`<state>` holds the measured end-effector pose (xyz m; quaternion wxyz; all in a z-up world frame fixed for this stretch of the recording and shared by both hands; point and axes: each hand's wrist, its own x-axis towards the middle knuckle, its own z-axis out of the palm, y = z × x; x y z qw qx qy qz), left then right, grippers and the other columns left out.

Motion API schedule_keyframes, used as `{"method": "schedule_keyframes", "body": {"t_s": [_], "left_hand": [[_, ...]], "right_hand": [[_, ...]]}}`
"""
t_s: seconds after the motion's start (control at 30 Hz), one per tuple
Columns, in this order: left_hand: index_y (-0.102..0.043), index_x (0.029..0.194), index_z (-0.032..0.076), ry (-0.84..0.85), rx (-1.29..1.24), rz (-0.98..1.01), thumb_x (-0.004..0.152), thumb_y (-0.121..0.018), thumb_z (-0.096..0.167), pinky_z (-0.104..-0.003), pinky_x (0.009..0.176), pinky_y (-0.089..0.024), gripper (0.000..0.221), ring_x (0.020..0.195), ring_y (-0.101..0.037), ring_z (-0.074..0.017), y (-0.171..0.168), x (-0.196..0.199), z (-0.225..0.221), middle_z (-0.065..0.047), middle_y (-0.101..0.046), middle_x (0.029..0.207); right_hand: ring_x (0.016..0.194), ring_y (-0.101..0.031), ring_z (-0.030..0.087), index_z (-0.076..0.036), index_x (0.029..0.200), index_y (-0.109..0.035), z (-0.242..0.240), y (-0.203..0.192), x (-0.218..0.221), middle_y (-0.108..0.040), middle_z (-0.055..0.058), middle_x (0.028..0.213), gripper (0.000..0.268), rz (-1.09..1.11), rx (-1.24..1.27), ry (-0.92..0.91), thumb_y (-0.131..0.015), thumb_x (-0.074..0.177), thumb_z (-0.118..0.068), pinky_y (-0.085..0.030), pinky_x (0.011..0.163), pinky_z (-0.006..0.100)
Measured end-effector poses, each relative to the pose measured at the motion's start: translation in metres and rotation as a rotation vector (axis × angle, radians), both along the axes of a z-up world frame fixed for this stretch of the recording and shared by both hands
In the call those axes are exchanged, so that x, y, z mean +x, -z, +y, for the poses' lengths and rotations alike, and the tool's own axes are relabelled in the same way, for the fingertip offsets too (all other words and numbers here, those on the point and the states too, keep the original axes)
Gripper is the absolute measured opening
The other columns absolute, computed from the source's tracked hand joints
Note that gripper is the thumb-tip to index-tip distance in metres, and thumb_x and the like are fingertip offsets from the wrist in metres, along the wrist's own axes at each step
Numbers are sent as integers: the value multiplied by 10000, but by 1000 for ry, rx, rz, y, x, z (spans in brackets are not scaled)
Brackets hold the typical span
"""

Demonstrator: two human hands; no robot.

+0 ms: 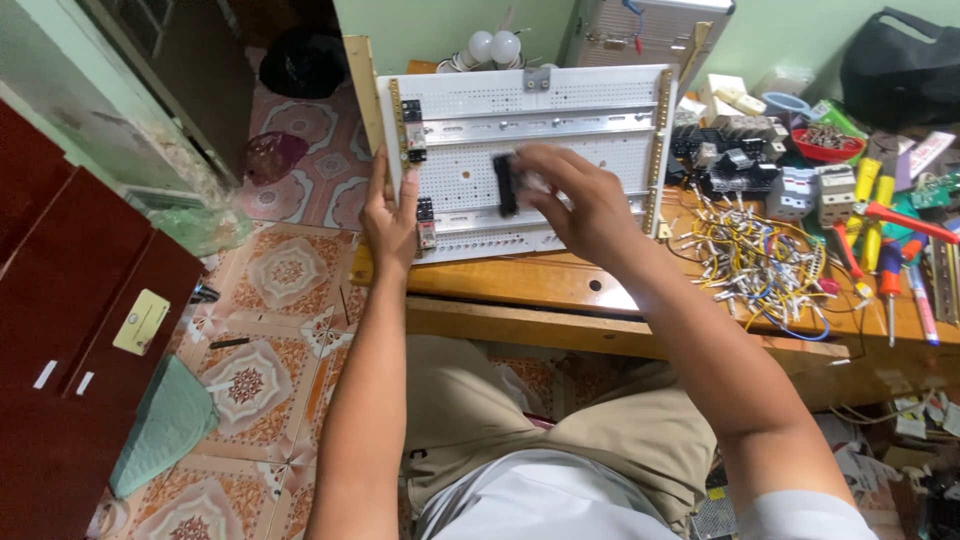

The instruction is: Installing multiple relay sockets onto a DIN rail on an electrical panel.

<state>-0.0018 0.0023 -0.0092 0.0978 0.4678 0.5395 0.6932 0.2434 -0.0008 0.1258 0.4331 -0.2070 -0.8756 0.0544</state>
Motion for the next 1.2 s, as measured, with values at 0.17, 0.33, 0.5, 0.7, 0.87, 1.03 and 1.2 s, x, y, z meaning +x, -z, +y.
{"method": "schedule_keyframes", "body": {"t_s": [0.17, 0.33, 0.5, 0.7, 0.87, 1.03, 1.2], "left_hand": [[-424, 1514, 206, 67, -101, -27, 1002, -561, 493, -401, 756, -605, 603, 1006, -735, -315, -16, -4, -11, -200, -684, 1276], [-385, 1511, 67, 116, -86, -9, 1018, -532, 367, -288, 768, -596, 596, 988, -744, -226, -29, -1, -19, -239, -657, 1329], [-323, 1540, 134, 130, -137, 3, 1010, -479, 449, -337, 892, -619, 636, 1170, -710, -273, -28, -2, -21, -212, -554, 1474], [-332, 1525, 40, 161, -85, -22, 1016, -515, 347, -355, 1003, -560, 622, 1264, -647, -279, -28, -4, -20, -244, -497, 1507], [-346, 1528, 69, 136, -103, -25, 1007, -521, 376, -309, 902, -590, 629, 1176, -705, -235, -29, -3, -20, -213, -583, 1444], [-338, 1541, 128, 142, -135, -33, 997, -498, 444, -266, 687, -587, 649, 911, -768, -166, -28, -4, -21, -177, -735, 1224], [-345, 1522, 38, 167, -49, -43, 1009, -521, 393, -319, 919, -575, 649, 1190, -690, -256, -20, -5, -15, -234, -582, 1431]], "right_hand": [[818, -722, 235, -179, 1321, -596, 25, -14, -61, -700, 60, 1212, 346, -34, 98, 32, -710, 1000, -118, -587, 675, 365], [800, -724, 262, -57, 1325, -521, 38, -24, -92, -695, 129, 1234, 416, -43, 165, 41, -732, 968, -28, -564, 679, 387], [943, -735, 300, -83, 1297, -565, 49, -14, -105, -598, 88, 1388, 406, -102, 149, 92, -738, 935, -19, -586, 789, 422], [948, -725, 327, -70, 1263, -541, 41, -19, -110, -594, 127, 1361, 389, -131, 84, 77, -706, 924, 24, -585, 802, 446], [967, -704, 290, -40, 1335, -527, 47, -12, -105, -634, 132, 1256, 481, -159, 70, 76, -747, 908, -18, -570, 830, 419], [1017, -704, 305, 10, 1331, -563, 48, -10, -99, -617, 153, 1307, 527, -208, 87, 84, -806, 872, -75, -559, 890, 418], [1083, -677, 307, 3, 1425, -514, 62, 0, -97, -493, 145, 1438, 714, -152, 31, -17, -878, 813, -46, -557, 955, 412]]}}
